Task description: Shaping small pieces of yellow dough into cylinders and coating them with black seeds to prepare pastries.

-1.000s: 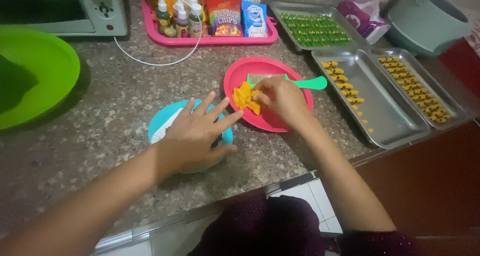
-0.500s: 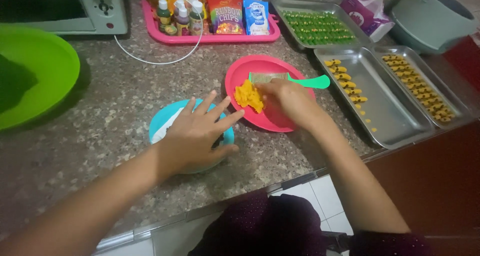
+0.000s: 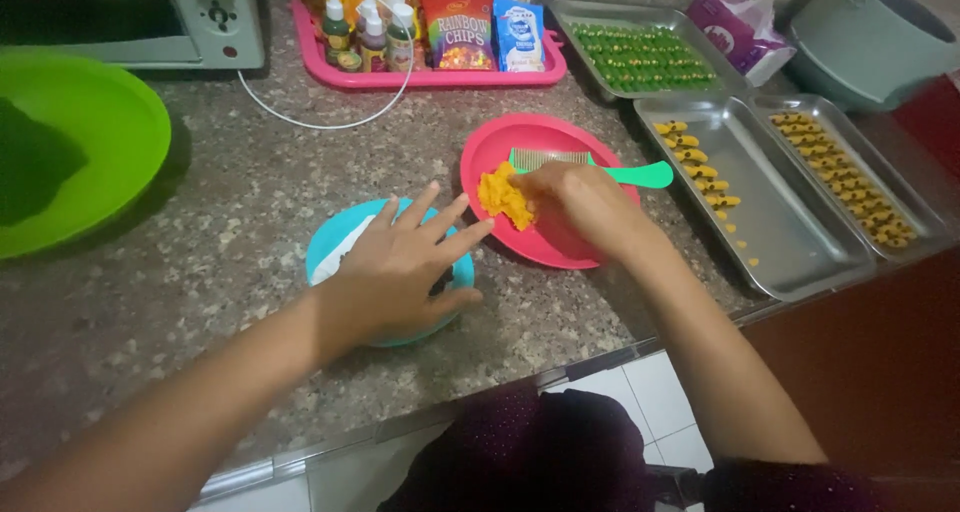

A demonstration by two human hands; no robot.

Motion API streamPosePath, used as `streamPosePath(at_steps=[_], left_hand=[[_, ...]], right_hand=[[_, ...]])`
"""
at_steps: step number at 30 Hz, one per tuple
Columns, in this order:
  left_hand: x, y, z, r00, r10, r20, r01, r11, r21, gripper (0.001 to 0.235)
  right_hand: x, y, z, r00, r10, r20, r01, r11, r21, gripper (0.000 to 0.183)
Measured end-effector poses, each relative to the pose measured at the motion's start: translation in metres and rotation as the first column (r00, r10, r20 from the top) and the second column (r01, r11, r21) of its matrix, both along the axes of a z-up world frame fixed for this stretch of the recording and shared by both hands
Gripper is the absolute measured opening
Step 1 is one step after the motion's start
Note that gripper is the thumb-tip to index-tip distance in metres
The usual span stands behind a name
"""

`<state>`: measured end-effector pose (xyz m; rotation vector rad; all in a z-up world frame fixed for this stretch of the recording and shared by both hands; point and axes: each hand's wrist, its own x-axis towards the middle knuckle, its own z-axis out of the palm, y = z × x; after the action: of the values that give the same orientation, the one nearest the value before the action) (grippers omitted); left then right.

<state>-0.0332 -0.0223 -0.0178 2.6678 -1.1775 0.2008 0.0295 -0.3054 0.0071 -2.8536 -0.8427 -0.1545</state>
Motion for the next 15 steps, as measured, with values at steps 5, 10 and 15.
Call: streamPosePath(at_steps=[5, 10, 15], left_hand=[[0.001, 0.0, 0.002, 1.0, -0.003, -0.018, 0.003, 1.0, 0.01, 0.072], [0.0, -0.001, 0.003, 0.999, -0.005, -0.033, 0.006, 1.0, 0.021, 0.073], [-0.002, -0.001, 0.007, 0.999, 0.004, -0.047, -0.003, 1.0, 0.023, 0.074]], right_hand=[[0.008, -0.005, -0.015, 0.996, -0.072, -0.044, 0.075, 0.995, 0.06, 0.027], [0.013, -0.007, -0.009, 0.967, -0.143, -0.209, 0.2, 0.938, 0.283, 0.025], [0.018, -0.01, -0.015, 0.911, -0.022, -0.412, 0.276, 0.775, 0.569, 0.033]])
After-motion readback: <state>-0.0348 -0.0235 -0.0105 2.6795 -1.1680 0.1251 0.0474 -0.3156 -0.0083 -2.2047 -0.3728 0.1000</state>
